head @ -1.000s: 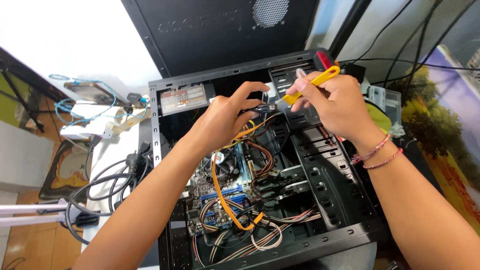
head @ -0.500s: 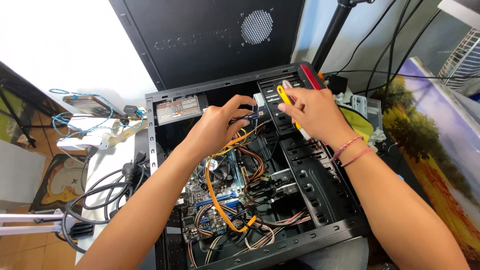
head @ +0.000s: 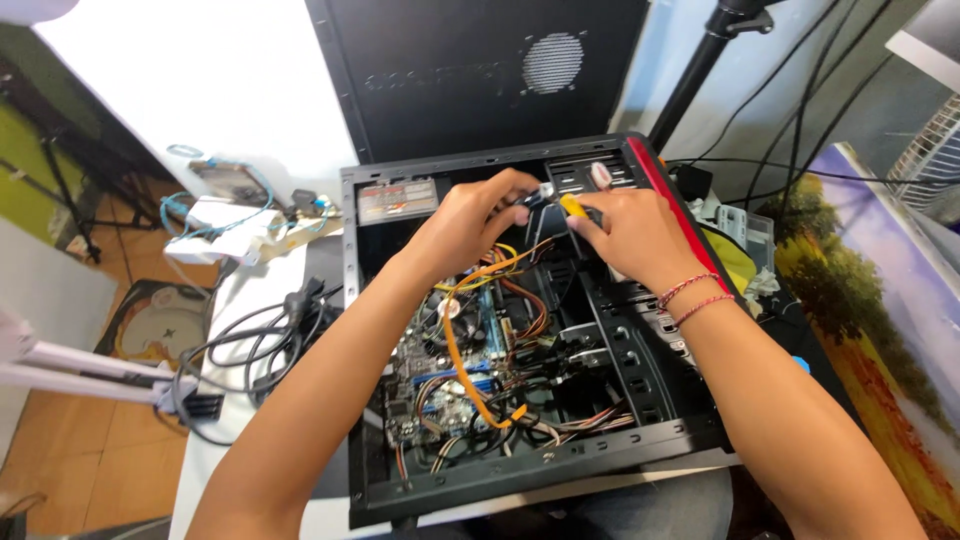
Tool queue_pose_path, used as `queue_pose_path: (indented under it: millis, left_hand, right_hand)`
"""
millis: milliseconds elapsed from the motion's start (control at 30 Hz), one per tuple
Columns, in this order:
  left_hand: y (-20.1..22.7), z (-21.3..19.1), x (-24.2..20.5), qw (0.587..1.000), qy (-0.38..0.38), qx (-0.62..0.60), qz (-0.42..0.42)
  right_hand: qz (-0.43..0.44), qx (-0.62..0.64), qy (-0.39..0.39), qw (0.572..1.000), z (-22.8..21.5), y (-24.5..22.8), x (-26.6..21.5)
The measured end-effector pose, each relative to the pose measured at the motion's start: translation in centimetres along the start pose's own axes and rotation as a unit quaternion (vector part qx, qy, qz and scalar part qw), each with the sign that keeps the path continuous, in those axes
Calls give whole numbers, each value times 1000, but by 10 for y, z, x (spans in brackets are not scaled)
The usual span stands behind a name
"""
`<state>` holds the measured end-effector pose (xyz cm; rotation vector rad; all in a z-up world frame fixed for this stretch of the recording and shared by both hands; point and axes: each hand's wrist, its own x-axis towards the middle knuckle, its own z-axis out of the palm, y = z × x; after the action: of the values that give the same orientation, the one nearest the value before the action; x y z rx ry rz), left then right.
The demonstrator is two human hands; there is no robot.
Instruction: The person cleans the interior of an open desktop computer case on a desk. They unplug and lift out a bundle of cables and connectors, then scrub connectors and internal components with a yellow brush and a toothbrush, working over the motherboard area and cables.
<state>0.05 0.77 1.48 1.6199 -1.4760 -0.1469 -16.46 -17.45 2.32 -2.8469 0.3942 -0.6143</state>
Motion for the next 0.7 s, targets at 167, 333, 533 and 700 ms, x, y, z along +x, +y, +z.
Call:
queue_pose_path:
  millis: [167, 333, 533, 700]
  left_hand:
    - [12, -11, 1, 996, 58, -4, 66]
    - [25, -24, 1, 984, 132, -15, 117]
    - [47, -45, -14, 957, 208, -46, 198]
    - [79, -77, -30, 914, 292, -49, 276]
  right_hand:
    - [-77, 1, 74, 994, 3, -11, -8]
    - [-134, 3, 23, 991, 4, -41, -6]
    - [-138, 82, -83, 984, 4, -91, 5]
    - [-189, 154, -65, 968, 22, -123, 7]
